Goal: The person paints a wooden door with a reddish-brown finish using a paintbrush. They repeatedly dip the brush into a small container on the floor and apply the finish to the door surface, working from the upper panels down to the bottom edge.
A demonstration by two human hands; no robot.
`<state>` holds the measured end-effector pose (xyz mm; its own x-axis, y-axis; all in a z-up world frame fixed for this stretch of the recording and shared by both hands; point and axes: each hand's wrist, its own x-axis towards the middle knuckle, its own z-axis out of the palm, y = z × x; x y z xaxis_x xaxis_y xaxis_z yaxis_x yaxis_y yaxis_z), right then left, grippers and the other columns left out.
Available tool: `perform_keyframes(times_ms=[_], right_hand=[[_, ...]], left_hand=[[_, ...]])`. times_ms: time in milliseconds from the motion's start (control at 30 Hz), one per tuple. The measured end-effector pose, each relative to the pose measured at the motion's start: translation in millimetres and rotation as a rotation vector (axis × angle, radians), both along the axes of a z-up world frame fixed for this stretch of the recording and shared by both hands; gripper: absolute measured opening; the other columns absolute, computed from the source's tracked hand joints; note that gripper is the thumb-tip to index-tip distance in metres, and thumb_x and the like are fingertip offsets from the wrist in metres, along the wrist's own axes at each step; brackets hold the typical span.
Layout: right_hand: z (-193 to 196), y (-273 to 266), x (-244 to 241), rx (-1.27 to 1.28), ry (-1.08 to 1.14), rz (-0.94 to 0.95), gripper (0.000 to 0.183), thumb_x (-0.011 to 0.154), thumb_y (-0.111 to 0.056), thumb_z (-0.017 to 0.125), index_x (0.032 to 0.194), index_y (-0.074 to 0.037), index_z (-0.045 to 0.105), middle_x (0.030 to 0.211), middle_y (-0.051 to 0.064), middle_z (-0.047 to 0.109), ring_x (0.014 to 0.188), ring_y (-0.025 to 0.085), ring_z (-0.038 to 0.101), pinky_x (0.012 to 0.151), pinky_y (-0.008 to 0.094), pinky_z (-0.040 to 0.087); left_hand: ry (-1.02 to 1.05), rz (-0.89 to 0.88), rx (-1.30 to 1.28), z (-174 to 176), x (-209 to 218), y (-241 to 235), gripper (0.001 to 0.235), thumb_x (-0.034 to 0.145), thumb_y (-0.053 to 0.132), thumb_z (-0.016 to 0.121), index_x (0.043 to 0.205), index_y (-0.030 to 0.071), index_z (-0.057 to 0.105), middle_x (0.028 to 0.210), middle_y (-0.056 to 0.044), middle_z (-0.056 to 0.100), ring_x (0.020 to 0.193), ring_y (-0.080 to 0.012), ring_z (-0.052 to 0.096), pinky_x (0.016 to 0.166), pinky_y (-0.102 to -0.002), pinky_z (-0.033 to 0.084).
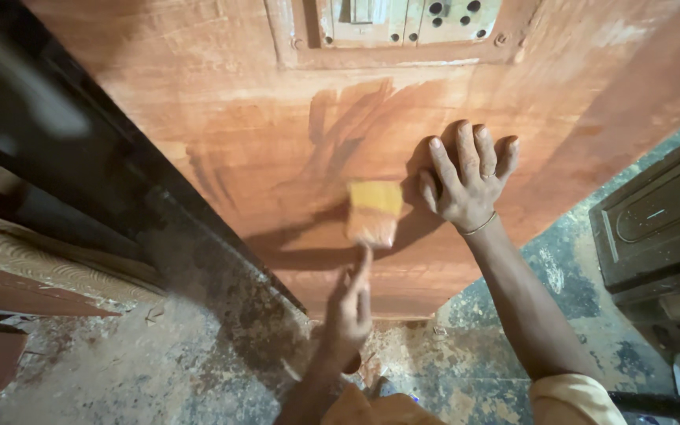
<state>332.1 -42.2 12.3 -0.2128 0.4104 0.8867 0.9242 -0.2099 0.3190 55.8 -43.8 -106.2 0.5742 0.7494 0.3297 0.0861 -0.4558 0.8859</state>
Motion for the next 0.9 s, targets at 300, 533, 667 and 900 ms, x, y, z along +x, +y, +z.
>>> perform_keyframes(times_ms=[300, 533, 667, 900], right_hand=[[0, 1, 0, 0.000, -0.007, 0.013, 0.049, 0.107, -0.042, 0.064, 0.145, -0.011, 0.069, 0.151, 0.026, 0.056, 0.150, 0.039, 0.036, 0.126, 0.062, 0.009], [-2, 1, 0, 0.022, -0.028, 0.014, 0.048, 0.106, -0.041, 0.061, 0.143, -0.011, 0.071, 0.150, 0.025, 0.057, 0.153, 0.037, 0.033, 0.127, 0.061, 0.009], [1, 1, 1, 0.030, -0.044, 0.000, 0.047, 0.106, -0.041, 0.061, 0.142, -0.012, 0.071, 0.150, 0.025, 0.057, 0.153, 0.037, 0.033, 0.128, 0.061, 0.009], [-12, 3, 4, 0.047, -0.040, 0.002, 0.052, 0.110, -0.045, 0.052, 0.144, -0.009, 0.069, 0.152, 0.028, 0.053, 0.152, 0.039, 0.032, 0.127, 0.062, 0.010]], left_hand=[[-0.123, -0.142, -0.376, -6, -31, -37, 0.047, 0.113, 0.013, 0.040, 0.160, 0.007, 0.042, 0.160, -0.022, 0.051, 0.140, -0.0298, 0.055, 0.113, -0.036, 0.044], [-0.467, -0.245, -0.357, 102, -49, -24, 0.048, 0.111, 0.008, 0.038, 0.158, 0.000, 0.037, 0.168, -0.022, 0.039, 0.113, -0.0135, 0.049, 0.075, -0.021, 0.045], [-0.545, -0.223, -0.240, 95, -35, -13, 0.045, 0.111, 0.006, 0.036, 0.155, -0.003, 0.037, 0.167, -0.024, 0.038, 0.101, -0.0109, 0.047, 0.076, -0.022, 0.042], [0.065, 0.099, -0.579, -26, -40, -19, 0.048, 0.112, 0.012, 0.043, 0.160, 0.007, 0.044, 0.146, -0.023, 0.062, 0.110, -0.0429, 0.061, 0.089, -0.046, 0.053]])
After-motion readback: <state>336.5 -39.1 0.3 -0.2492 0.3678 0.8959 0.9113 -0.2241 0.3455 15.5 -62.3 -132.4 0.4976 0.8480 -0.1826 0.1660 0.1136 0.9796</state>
